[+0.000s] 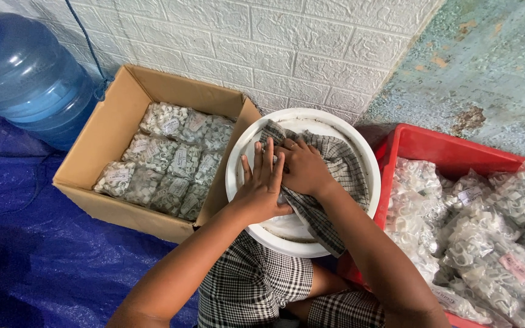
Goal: Cleaning small bags of components with a cloth and packing them into a cardboard box.
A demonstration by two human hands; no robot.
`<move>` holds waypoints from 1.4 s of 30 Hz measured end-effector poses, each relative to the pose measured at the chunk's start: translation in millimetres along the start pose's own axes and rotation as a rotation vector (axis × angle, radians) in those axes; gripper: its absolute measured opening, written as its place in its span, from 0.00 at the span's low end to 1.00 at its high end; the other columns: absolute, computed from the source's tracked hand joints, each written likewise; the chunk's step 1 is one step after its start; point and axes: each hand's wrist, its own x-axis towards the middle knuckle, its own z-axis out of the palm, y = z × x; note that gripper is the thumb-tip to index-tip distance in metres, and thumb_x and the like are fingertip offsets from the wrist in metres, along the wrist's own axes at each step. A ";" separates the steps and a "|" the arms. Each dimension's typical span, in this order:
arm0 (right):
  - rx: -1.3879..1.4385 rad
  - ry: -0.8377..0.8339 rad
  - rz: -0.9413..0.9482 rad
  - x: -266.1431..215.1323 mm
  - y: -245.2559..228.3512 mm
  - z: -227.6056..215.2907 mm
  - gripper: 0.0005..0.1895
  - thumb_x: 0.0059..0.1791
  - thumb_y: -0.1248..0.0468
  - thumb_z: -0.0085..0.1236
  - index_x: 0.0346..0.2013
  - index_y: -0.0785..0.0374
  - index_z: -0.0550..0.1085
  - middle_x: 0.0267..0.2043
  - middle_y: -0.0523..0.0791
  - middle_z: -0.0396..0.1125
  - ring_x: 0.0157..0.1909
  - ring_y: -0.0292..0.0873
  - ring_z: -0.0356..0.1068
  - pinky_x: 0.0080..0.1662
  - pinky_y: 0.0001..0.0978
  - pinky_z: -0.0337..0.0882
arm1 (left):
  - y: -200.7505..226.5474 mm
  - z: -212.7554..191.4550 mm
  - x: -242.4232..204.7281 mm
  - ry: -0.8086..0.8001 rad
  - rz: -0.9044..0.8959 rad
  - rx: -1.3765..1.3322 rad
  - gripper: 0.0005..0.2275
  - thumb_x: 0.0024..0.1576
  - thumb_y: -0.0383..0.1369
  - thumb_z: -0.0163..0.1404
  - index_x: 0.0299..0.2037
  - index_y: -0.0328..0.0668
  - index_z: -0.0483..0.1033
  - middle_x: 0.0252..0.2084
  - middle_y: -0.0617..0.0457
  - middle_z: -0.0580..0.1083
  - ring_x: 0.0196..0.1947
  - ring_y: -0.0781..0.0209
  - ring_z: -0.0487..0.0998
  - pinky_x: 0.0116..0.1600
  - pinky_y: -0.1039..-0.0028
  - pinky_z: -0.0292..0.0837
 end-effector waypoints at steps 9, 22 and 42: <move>0.096 0.134 0.228 12.6 1.8 13.1 0.23 0.51 0.55 0.37 0.55 0.68 0.61 0.51 0.60 0.60 0.53 0.60 0.61 0.54 0.57 0.60 | 5.3 -5.1 0.9 -0.003 -0.062 -0.064 0.52 0.41 0.38 0.55 0.62 0.36 0.18 0.63 0.30 0.20 0.63 0.31 0.19 0.58 0.38 0.16; 0.212 0.279 0.021 -64.8 -3.7 14.5 0.18 0.46 0.71 0.42 0.50 0.71 0.64 0.59 0.52 0.55 0.62 0.57 0.50 0.56 0.50 0.61 | 32.2 -34.9 6.8 -0.150 -0.121 0.174 0.57 0.27 0.53 0.62 0.61 0.26 0.41 0.66 0.36 0.40 0.67 0.44 0.34 0.59 0.37 0.20; 0.369 0.456 0.109 -91.0 32.6 8.7 0.22 0.45 0.63 0.50 0.50 0.73 0.64 0.56 0.61 0.55 0.58 0.65 0.53 0.54 0.54 0.59 | 5.6 5.3 4.1 0.136 0.198 0.133 0.48 0.31 0.70 0.32 0.55 0.39 0.58 0.61 0.46 0.57 0.64 0.53 0.53 0.63 0.49 0.40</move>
